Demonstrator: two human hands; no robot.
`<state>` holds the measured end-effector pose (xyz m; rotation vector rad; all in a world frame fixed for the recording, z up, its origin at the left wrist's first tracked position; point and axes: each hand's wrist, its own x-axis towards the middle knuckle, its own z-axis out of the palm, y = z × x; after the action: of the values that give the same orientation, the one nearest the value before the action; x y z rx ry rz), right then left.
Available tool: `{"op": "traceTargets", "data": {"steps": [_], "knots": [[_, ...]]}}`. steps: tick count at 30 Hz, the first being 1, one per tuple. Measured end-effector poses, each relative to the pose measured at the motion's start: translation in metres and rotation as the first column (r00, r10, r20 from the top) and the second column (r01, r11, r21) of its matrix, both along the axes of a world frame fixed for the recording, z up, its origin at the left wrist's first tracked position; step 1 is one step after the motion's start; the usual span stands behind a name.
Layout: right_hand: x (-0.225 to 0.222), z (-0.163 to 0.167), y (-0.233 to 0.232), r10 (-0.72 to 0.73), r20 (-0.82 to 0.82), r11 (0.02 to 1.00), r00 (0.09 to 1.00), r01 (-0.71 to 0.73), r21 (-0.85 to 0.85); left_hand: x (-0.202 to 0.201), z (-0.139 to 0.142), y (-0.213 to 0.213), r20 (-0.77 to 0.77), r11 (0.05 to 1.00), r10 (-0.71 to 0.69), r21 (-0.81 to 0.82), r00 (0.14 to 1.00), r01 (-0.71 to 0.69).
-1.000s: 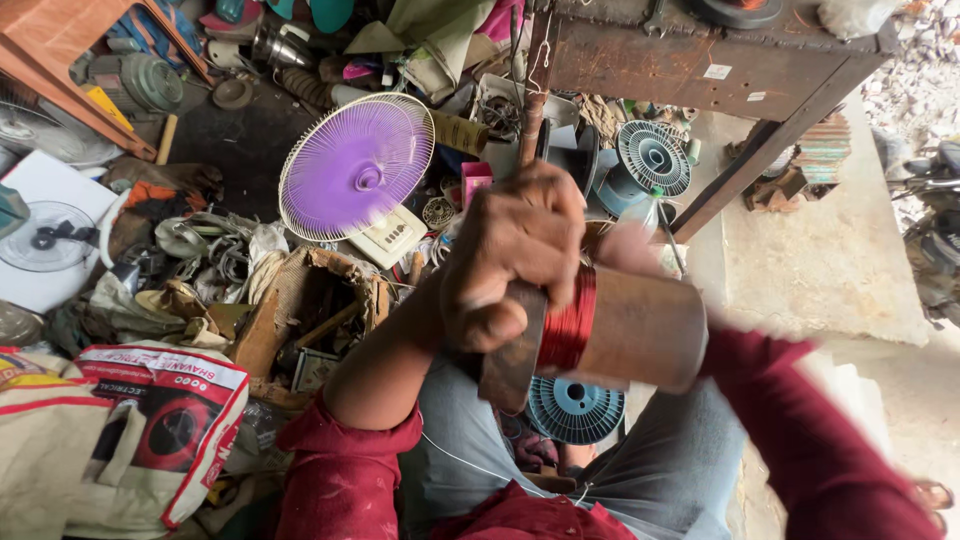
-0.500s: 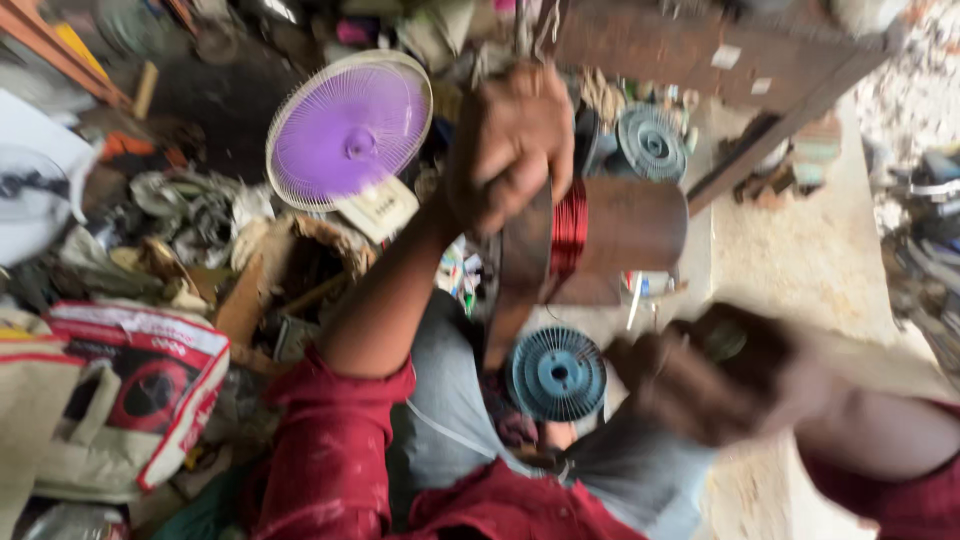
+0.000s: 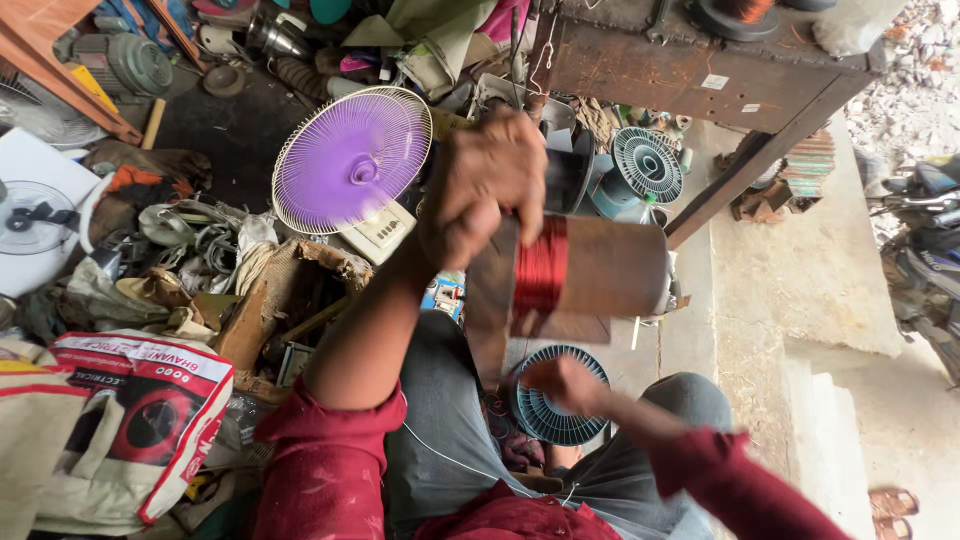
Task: The person sits on the floor and winds red copper wire onto a wooden bobbin using a hand-cranked winder. They repeatedly crank the handle to wrap the wire, then use scissors to cut the wire and tie off the end.
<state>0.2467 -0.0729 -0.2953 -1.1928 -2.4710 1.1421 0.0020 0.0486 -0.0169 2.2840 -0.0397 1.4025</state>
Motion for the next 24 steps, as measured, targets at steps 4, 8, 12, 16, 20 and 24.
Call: {"op": "traceTargets", "data": {"steps": [4,8,12,16,20,24], "knots": [[0.002,0.114,-0.056,0.036,-0.269,0.992,0.962,-0.068,-0.11,0.001,-0.004,0.025,0.001,0.988,-0.085,-0.13,0.996,0.085],[0.014,0.227,-0.066,0.365,-0.184,0.895,0.913,-0.289,0.341,0.018,-0.007,0.028,0.046,0.998,0.052,-0.021,0.998,-0.051],[0.028,0.287,-0.027,-0.014,0.411,-0.009,0.911,-0.411,0.911,0.028,-0.003,0.004,0.068,0.999,0.042,0.029,0.997,-0.045],[0.07,0.285,0.083,-0.279,0.292,0.133,0.915,-0.264,0.955,0.022,0.001,-0.036,0.026,0.997,-0.075,0.036,0.997,0.074],[0.072,0.148,0.141,-0.468,0.435,0.664,0.769,-0.018,0.747,0.009,0.002,-0.057,-0.022,0.995,-0.086,0.045,0.996,0.087],[0.024,0.019,0.057,-0.105,0.239,0.913,0.965,-0.002,0.407,0.006,0.004,-0.032,-0.015,0.999,0.003,0.037,1.0,-0.002]]}}
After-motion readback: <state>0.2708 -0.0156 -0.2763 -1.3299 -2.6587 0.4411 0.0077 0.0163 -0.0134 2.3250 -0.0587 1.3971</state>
